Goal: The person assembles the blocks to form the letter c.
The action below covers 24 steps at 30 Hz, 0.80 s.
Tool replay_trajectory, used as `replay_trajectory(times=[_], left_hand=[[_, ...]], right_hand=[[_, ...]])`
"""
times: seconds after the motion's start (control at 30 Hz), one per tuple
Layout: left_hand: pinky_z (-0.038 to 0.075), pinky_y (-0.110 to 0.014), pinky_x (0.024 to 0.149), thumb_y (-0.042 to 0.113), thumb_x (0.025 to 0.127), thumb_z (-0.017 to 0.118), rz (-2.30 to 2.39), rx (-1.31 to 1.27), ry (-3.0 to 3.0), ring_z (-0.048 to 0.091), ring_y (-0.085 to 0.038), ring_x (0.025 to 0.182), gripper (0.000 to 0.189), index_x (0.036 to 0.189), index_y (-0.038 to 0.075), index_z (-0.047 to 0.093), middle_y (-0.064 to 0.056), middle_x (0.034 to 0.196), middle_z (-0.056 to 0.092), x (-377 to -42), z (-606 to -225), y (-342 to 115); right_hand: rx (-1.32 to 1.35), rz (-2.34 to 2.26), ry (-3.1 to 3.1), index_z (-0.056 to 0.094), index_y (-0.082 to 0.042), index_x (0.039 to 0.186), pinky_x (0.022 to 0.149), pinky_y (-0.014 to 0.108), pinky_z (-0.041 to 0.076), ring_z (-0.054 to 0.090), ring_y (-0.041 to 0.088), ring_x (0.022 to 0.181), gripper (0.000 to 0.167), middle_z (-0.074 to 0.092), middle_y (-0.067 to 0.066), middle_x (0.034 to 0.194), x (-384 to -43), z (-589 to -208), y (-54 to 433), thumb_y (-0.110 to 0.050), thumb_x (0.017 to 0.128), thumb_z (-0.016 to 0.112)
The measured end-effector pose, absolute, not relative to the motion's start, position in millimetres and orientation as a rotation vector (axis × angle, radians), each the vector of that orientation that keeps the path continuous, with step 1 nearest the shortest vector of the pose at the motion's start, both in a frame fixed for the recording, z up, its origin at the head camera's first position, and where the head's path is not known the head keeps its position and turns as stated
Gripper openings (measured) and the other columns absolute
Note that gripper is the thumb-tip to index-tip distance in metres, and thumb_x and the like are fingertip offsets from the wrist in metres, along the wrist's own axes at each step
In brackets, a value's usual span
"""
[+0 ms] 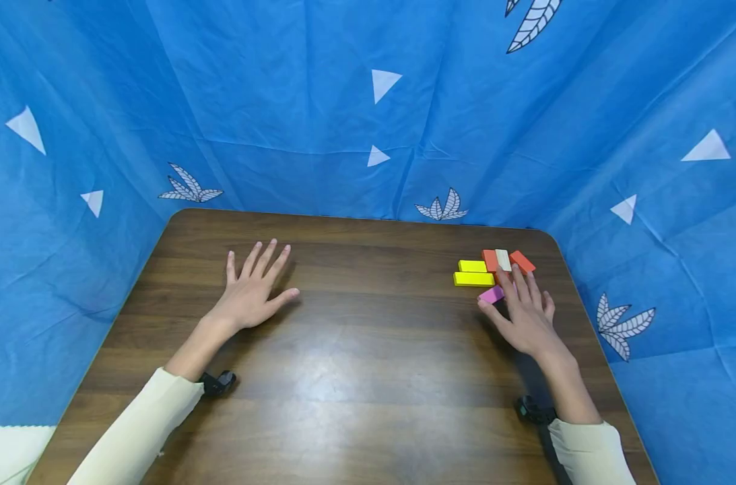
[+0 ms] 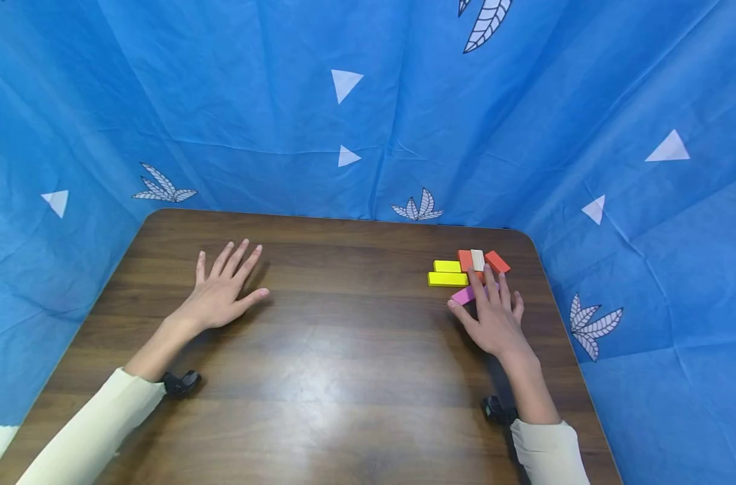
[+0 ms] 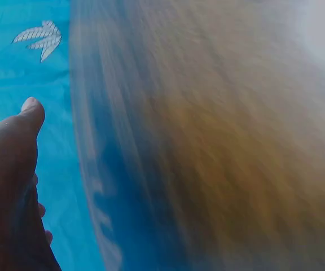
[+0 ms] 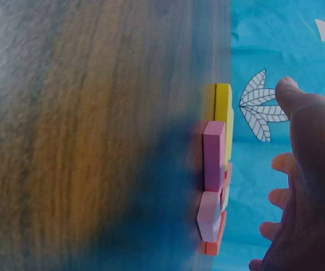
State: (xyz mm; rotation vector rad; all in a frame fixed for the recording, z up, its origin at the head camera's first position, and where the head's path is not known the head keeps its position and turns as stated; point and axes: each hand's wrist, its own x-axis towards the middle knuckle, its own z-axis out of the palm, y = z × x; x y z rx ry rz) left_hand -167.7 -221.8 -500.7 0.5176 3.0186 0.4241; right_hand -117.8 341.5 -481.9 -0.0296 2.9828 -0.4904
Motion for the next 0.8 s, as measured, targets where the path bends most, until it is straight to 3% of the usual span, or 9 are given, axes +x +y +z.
replay_trajectory(times=[0.23, 0.4, 0.6, 0.8], left_hand=[[-0.010, -0.080, 0.125, 0.071, 0.102, 0.057, 0.442, 0.711, 2.977, 0.003, -0.042, 0.170, 0.097, 0.175, 0.035, 0.004, -0.004, 0.185, -0.002, -180.5, -496.4, -177.5], [-0.007, -0.080, 0.125, 0.062, 0.104, 0.062, 0.559, 0.825, 2.883, 0.004, -0.042, 0.170, 0.096, 0.175, 0.034, 0.006, -0.006, 0.185, 0.003, -185.5, -496.4, -139.1], [0.001, -0.079, 0.127, 0.054, 0.105, 0.065, 0.719, 0.893, 2.807, 0.014, -0.042, 0.167, 0.088, 0.175, 0.033, 0.017, -0.011, 0.179, 0.021, -193.4, -498.6, -86.1], [0.006, -0.073, 0.129, 0.052, 0.105, 0.065, 0.786, 0.939, 2.782, 0.029, -0.035, 0.159, 0.072, 0.168, 0.028, 0.038, -0.007, 0.164, 0.040, -201.4, -501.7, -36.5]], right_hand=[[-0.059, -0.593, 2.981, 0.020, -0.018, 0.174, 0.118, 0.086, 0.004, -0.001, 0.054, 0.165, 0.087, 0.011, 0.025, 0.180, -114.9, -487.8, 346.2, -0.061, 0.107, 0.054], [-0.168, -0.619, 3.064, 0.039, -0.007, 0.166, 0.115, 0.081, 0.013, 0.013, 0.056, 0.159, 0.067, 0.033, 0.030, 0.170, -112.5, -490.9, 350.9, -0.041, 0.111, 0.058], [-0.225, -0.636, 3.127, 0.050, -0.001, 0.157, 0.112, 0.080, 0.020, 0.026, 0.057, 0.151, 0.058, 0.046, 0.033, 0.161, -117.3, -493.8, 355.1, -0.015, 0.104, 0.069], [-0.220, -0.660, 3.112, 0.058, -0.002, 0.149, 0.113, 0.079, 0.020, 0.030, 0.056, 0.150, 0.053, 0.054, 0.031, 0.156, -122.8, -494.8, 356.3, -0.009, 0.099, 0.074]])
